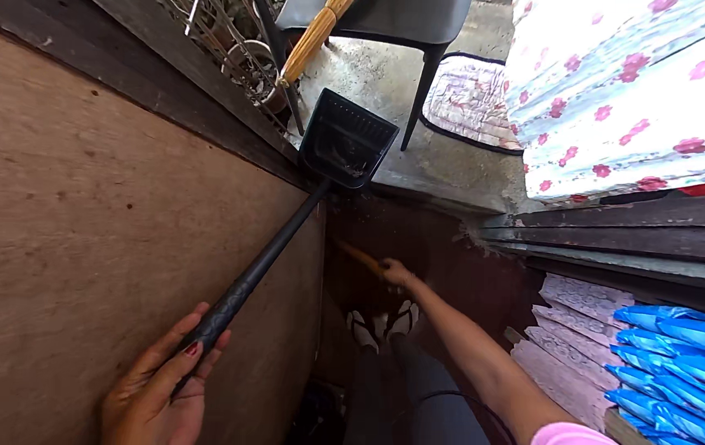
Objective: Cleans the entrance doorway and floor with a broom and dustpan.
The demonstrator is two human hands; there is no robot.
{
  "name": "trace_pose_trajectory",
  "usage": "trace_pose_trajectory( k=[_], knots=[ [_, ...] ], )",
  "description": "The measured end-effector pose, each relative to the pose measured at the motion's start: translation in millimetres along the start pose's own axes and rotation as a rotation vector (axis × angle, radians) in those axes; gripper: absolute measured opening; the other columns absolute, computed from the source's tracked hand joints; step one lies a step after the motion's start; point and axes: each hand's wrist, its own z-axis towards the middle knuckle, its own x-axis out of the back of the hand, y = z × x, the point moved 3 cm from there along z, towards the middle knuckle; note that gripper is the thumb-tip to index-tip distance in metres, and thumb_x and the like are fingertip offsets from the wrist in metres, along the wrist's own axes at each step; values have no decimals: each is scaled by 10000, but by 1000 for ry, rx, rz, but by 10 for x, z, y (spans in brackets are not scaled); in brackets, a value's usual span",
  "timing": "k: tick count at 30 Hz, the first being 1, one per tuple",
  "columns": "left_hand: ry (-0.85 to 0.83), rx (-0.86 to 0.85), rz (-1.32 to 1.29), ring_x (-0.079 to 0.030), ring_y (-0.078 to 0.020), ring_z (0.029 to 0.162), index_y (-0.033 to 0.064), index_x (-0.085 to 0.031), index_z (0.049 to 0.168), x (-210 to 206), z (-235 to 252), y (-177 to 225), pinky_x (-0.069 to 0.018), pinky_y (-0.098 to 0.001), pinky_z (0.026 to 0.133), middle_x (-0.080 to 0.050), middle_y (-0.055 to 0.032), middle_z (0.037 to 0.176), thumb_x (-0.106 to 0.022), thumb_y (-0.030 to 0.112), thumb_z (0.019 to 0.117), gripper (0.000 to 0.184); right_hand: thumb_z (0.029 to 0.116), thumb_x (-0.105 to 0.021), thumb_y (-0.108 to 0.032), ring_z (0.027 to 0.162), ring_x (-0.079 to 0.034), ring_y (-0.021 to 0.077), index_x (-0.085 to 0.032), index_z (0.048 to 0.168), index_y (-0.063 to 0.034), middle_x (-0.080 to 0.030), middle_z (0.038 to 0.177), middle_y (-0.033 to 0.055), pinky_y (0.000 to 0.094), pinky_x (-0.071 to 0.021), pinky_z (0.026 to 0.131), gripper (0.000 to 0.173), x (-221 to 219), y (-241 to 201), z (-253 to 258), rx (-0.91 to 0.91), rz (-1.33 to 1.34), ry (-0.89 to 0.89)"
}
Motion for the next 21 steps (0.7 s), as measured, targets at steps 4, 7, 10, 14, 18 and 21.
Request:
trace_pose_trajectory(
  k=[4,7,10,14,18,21],
  knots=[
    [6,2,-32,-747,-136,982,69,-694,1114,-8,-64,-11,-642,-271,775,-736,-17,1213,-402,-92,930,381,1041,-529,-68,682,-533,125,-483,1475,-93,-638,1056,113,280,-458,602,437,351,-551,255,0,46,75],
    [-12,13,-47,-747,-146,989,72,-691,1116,18,-64,-25,-641,-278,785,-733,-26,1225,-401,-93,925,384,1021,-554,-39,658,-527,117,-495,1464,-81,-631,1048,110,267,-456,581,449,462,-525,322,18,68,98],
    [9,30,-44,-750,-147,982,71,-677,1102,2,-72,-20,-644,-283,780,-740,-24,1203,-394,-103,927,376,1016,-556,-26,659,-542,133,-479,1481,-81,-630,1078,133,275,-468,578,475,501,-390,310,47,151,140],
    [7,41,-27,-749,-145,981,71,-674,1115,1,-100,-43,-643,-286,789,-738,-16,1206,-388,-109,928,387,1007,-582,-22,625,-545,146,-452,1515,-94,-622,1100,158,281,-468,539,529,467,-51,282,60,322,248],
    [1,63,37,-743,-127,971,40,-652,1145,36,-169,-79,-641,-283,786,-721,-13,1221,-404,-117,922,369,1008,-590,-27,609,-540,146,-435,1525,-87,-627,1058,154,287,-463,523,543,443,493,19,12,456,329],
    [-27,89,84,-737,-108,968,9,-635,1181,74,-237,-133,-636,-274,792,-709,-10,1227,-418,-117,926,358,1025,-567,-36,631,-526,144,-418,1524,-82,-612,1049,150,293,-451,542,523,490,1064,-392,-70,582,429]
  ],
)
